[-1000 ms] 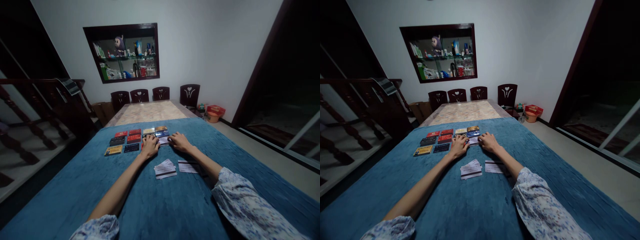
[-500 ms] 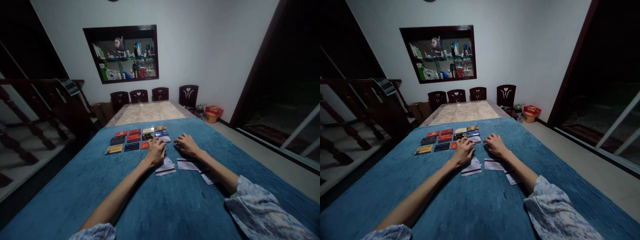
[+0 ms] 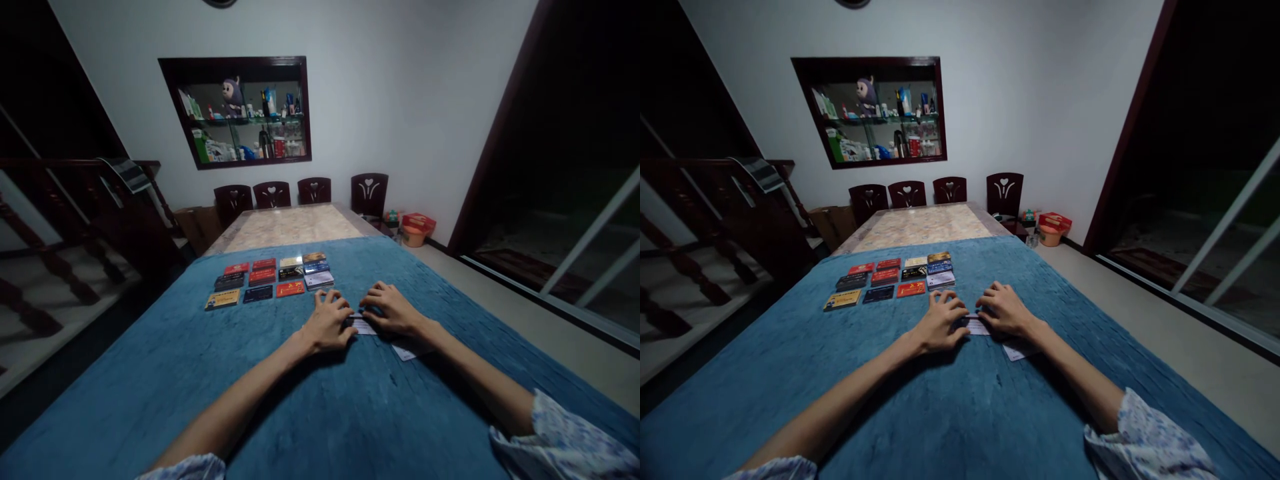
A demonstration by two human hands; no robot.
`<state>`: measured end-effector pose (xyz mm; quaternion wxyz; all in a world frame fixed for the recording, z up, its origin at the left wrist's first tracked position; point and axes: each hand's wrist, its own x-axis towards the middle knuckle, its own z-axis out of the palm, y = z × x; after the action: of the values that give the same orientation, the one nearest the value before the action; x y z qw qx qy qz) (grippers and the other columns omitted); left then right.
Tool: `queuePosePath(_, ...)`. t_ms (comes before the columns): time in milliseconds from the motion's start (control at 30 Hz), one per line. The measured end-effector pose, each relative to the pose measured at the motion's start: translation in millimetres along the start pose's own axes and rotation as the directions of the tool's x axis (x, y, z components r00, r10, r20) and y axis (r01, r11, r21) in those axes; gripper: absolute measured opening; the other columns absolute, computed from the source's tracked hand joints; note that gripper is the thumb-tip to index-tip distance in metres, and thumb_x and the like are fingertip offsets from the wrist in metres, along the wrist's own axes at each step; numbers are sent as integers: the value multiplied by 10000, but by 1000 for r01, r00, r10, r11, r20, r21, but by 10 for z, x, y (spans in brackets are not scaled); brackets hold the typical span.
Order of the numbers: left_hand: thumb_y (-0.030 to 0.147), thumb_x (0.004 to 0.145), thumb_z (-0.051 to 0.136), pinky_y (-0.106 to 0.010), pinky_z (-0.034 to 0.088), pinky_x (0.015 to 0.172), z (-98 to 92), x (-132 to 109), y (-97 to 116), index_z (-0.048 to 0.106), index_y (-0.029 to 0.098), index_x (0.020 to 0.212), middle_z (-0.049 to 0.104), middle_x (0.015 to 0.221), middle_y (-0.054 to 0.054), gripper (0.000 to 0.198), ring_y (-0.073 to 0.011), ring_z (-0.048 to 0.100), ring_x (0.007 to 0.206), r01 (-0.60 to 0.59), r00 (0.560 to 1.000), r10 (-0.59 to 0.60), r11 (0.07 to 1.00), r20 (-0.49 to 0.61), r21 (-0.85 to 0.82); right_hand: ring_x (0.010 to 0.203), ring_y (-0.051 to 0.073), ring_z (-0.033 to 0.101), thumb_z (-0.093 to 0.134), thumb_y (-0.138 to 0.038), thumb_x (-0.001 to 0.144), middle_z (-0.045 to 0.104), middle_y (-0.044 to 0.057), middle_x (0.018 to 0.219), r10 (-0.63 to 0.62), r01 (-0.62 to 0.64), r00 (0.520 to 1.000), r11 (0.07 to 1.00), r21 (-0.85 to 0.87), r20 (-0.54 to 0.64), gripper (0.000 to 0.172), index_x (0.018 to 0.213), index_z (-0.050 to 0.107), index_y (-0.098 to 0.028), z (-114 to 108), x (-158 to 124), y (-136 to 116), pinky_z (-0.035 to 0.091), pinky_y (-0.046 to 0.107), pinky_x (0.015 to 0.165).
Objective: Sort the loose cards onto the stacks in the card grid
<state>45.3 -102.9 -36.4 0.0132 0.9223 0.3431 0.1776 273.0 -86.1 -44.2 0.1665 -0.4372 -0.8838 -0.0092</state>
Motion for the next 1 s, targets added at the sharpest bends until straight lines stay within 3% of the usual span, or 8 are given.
queuePosePath(200, 335, 855, 648, -509, 325, 965, 28, 31, -11, 709, 199, 955, 687, 1056, -98, 179, -295, 488, 1163, -39, 995, 38, 999, 90, 15, 986, 247, 533, 595, -351, 893, 688, 84, 970, -33, 27, 997, 996, 87, 63, 217, 987, 737, -216, -38, -58, -41, 385, 377, 852)
queuePosePath(367, 328, 911, 570, -453, 335, 934, 33, 76, -44, 704, 165, 897, 686, 967, -109, 211, -267, 509, 1106, -159, 981, 142, 979, 136, 125, 968, 241, 550, 589, -372, 904, 691, 94, 967, -60, 51, 997, 989, 138, 58, 251, 1004, 744, -202, -10, -59, 0, 404, 384, 879)
queuePosePath(533, 298, 945, 529, -423, 333, 925, -20, 111, -67, 718, 170, 918, 698, 900, -95, 230, -248, 524, 1074, -164, 982, 153, 981, 110, 103, 927, 220, 588, 501, -410, 968, 714, 84, 929, -76, 70, 997, 973, 220, 16, 326, 960, 747, -197, -34, -69, 49, 394, 382, 917)
queuePosePath(667, 252, 967, 486, -389, 341, 914, -60, 160, -114, 709, 177, 845, 691, 851, -74, 265, -222, 542, 1015, -126, 991, 125, 992, 52, 31, 891, 200, 599, 465, -461, 984, 709, 64, 894, -54, 61, 998, 955, 289, -31, 372, 953, 740, -213, -46, -86, 105, 408, 360, 897)
queuePosePath(767, 192, 948, 479, -365, 365, 893, -51, 209, -162, 697, 170, 781, 679, 835, -73, 276, -214, 557, 980, -45, 999, 45, 999, 17, -3, 925, 227, 583, 582, -496, 905, 701, 68, 880, 9, 6, 999, 946, 323, -43, 341, 937, 737, -194, -5, -102, 158, 439, 346, 839)
queuePosePath(867, 139, 898, 509, -354, 391, 871, -1, 243, -215, 719, 167, 813, 672, 856, -78, 228, -216, 571, 951, 44, 999, -45, 998, -12, -44, 898, 232, 575, 658, -420, 827, 697, 54, 869, 77, -57, 996, 944, 324, -51, 268, 893, 728, -169, 70, -103, 200, 447, 338, 809)
queuePosePath(1000, 136, 880, 529, -354, 413, 876, 84, 253, -293, 751, 178, 911, 675, 909, -76, 228, -202, 586, 913, 120, 989, -131, 982, -67, -143, 809, 203, 568, 585, -276, 821, 677, 32, 782, 145, -110, 986, 933, 343, -80, 176, 804, 717, -161, 146, -79, 200, 439, 315, 775)
